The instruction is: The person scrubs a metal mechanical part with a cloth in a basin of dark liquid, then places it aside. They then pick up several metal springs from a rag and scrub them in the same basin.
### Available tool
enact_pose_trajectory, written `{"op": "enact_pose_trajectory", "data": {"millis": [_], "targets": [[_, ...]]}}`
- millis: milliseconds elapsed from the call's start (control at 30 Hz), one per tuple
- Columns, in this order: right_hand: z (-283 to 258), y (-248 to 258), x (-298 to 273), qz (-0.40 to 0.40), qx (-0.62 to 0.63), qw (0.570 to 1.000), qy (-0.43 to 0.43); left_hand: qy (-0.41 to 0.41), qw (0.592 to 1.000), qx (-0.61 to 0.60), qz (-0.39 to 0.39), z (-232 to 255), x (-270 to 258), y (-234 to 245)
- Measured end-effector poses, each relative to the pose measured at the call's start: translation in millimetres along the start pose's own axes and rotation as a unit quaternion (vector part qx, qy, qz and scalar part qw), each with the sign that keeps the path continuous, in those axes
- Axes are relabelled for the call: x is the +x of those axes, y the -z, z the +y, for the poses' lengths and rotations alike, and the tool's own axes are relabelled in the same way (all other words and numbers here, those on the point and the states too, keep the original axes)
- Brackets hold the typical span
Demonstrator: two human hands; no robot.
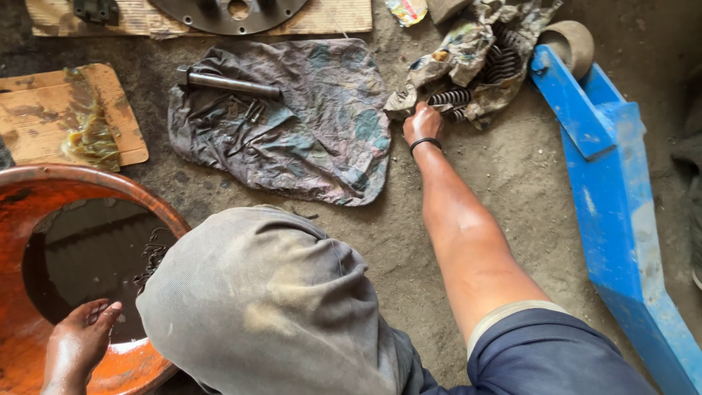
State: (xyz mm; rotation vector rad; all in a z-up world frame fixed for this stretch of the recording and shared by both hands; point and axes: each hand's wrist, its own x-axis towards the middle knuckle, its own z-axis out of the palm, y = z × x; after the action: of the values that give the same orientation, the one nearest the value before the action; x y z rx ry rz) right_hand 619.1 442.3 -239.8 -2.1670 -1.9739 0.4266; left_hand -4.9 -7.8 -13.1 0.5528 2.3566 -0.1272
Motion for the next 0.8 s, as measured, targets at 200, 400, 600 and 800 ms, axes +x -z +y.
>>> {"op": "enact_pose_trajectory", "data": {"millis": [200,400,600,800], "targets": [[11,1,-6,0.025,0.034,0.999,-0.009,-0.017,0.999,-0.037,-0.018,10,2,-6],[-19,-1,-17,-0.082,-0.007,0.996,-0.045,-0.039,0.998,-0.046,-0.005,28,-5,-5],[-51,-13,-66,-0.084,0.025,0.994,-0.065,-0.017,0.999,-0.046,-0.010,-3,5,-15],[-67,-24,-87,-0.114,0.008,0.992,-0.054,-0.031,0.999,-0.034,-0.001,-57,31,-32]]}}
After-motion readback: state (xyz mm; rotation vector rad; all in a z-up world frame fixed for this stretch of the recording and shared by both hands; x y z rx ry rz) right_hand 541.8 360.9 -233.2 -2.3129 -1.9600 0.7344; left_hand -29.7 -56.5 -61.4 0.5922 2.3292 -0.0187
